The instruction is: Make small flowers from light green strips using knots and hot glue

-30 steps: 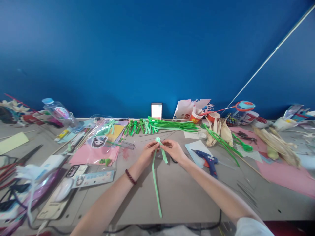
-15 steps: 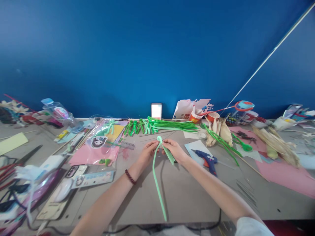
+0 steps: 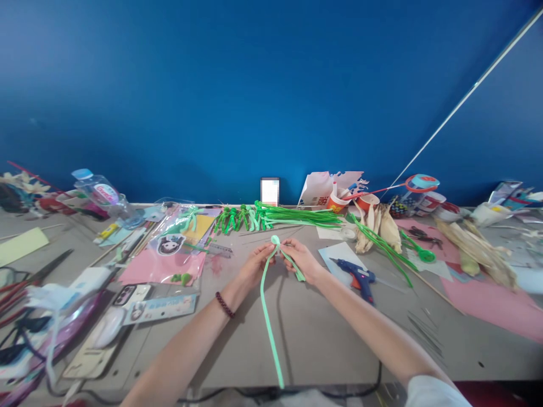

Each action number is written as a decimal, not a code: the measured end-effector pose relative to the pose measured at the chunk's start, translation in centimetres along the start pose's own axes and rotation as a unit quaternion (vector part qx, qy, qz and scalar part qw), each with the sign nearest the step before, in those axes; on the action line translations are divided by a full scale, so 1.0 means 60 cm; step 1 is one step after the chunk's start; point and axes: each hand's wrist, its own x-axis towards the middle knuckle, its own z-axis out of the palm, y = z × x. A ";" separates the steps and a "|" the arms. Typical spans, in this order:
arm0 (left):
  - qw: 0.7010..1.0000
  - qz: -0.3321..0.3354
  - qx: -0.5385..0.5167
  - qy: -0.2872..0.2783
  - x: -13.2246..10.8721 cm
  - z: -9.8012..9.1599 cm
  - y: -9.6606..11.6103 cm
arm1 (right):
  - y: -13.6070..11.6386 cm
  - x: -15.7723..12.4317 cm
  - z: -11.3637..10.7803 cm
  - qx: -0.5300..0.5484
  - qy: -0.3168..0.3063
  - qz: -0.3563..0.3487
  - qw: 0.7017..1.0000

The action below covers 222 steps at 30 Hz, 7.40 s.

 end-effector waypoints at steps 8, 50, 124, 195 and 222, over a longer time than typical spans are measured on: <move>1.000 -0.002 -0.007 -0.010 0.001 0.001 -0.003 | -0.002 -0.006 0.005 0.005 -0.018 -0.043 0.999; 0.992 -0.050 -0.112 -0.015 -0.042 0.030 -0.018 | 0.032 -0.281 -0.199 -0.625 0.385 0.132 0.666; 0.965 0.140 0.213 0.061 -0.066 0.017 -0.038 | 0.084 -0.170 -0.017 -0.359 0.130 -0.214 0.899; 0.972 0.106 0.194 0.082 -0.065 0.021 -0.043 | 0.094 -0.172 -0.024 -0.404 0.164 -0.244 0.866; 0.966 0.117 0.207 0.097 -0.069 0.023 -0.042 | 0.093 -0.173 -0.022 -0.409 0.173 -0.238 0.864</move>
